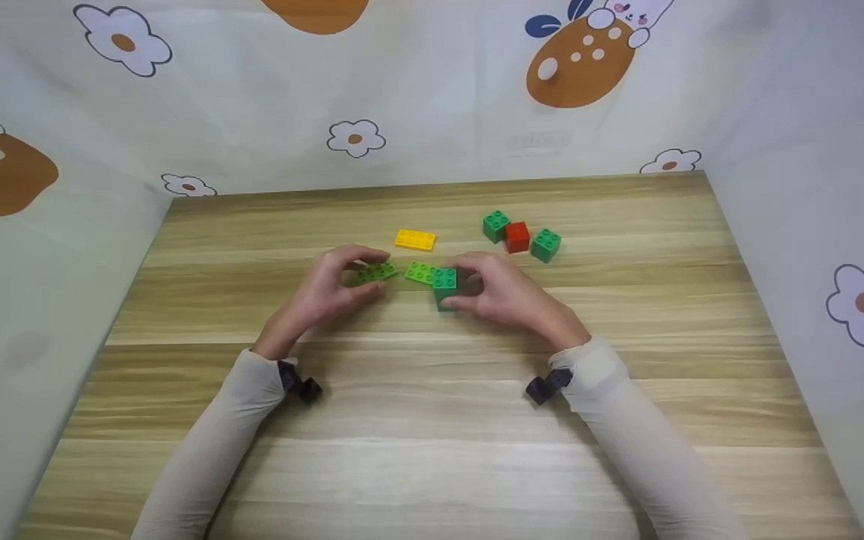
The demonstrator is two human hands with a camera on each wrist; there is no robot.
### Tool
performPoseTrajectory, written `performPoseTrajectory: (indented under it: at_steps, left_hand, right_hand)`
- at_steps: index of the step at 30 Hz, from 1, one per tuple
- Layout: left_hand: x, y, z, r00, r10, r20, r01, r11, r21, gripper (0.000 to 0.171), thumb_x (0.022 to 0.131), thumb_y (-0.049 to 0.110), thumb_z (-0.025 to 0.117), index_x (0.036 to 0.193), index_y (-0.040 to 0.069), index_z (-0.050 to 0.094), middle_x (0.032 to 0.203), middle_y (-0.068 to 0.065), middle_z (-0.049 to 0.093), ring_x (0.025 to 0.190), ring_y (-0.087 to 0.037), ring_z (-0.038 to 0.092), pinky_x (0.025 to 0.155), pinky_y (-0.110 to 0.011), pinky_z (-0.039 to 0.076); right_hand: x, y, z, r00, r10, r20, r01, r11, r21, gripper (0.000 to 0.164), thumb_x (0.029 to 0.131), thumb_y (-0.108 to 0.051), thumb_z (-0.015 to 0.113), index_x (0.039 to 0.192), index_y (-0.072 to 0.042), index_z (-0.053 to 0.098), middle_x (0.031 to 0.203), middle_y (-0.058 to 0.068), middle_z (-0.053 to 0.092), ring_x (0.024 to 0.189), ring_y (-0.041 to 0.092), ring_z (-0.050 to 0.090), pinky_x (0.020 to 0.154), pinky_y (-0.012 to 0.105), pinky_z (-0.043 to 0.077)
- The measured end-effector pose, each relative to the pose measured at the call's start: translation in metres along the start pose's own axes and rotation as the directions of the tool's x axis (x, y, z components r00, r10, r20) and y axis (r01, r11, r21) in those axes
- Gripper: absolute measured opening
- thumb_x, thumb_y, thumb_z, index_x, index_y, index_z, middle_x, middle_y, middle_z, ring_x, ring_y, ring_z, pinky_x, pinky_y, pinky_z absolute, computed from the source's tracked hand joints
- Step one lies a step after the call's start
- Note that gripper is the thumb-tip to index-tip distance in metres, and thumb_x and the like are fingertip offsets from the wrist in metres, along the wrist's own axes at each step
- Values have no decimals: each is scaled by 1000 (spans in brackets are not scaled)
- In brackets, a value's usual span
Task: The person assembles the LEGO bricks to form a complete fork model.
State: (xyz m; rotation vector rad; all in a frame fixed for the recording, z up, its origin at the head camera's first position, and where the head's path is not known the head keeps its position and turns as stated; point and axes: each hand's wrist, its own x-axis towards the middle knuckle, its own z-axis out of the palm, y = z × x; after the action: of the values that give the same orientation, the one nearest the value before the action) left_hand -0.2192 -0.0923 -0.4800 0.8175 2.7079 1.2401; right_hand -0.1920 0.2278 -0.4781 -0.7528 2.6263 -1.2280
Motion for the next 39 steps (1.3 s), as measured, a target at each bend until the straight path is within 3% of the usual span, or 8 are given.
performPoseTrajectory:
  at_steps: [7,12,20,30,39]
  left_hand:
    - [-12,-18,-11,999,-50,-4,50,999,-14,45,91,7,86,134,3,73,133,-15,75,125,-31,69,115,-48,52]
    - [-16,-28,-13,999,-45,-12,45,999,-7,45,91,9,87,133,2,74,133,-15,76,126,-30,69,116,-46,52]
    - [-17,-33,-13,998,-59,6,60,998,-19,43,92,9,86,134,4,74,133,-13,76,125,-27,70,113,-44,56]
    - [-17,-33,-12,996,-85,6,85,996,-2,40,95,9,83,133,5,74,132,-11,76,123,-24,71,112,-42,57]
    - [-17,-33,-12,996,-94,4,94,996,10,40,95,10,83,134,5,74,133,-10,76,125,-24,71,113,-42,56]
  right_hand:
    - [-1,-1,-2,999,31,-13,-31,998,48,56,90,-36,91,140,-21,70,124,2,76,108,22,72,97,46,65]
    - [1,-6,-7,998,63,-33,-59,993,101,55,90,-37,91,138,-21,70,119,4,76,106,23,74,97,44,65]
    - [10,-10,-13,995,72,-75,-63,990,125,56,92,-40,88,140,-21,69,121,4,75,107,23,73,89,20,62]
    - [32,2,-12,979,127,-157,-103,982,156,52,98,-24,83,144,-11,64,129,14,73,113,30,75,94,26,63]
    - [51,8,-8,965,164,-204,-139,982,130,55,98,-19,82,149,-9,61,133,16,71,116,30,72,101,35,63]
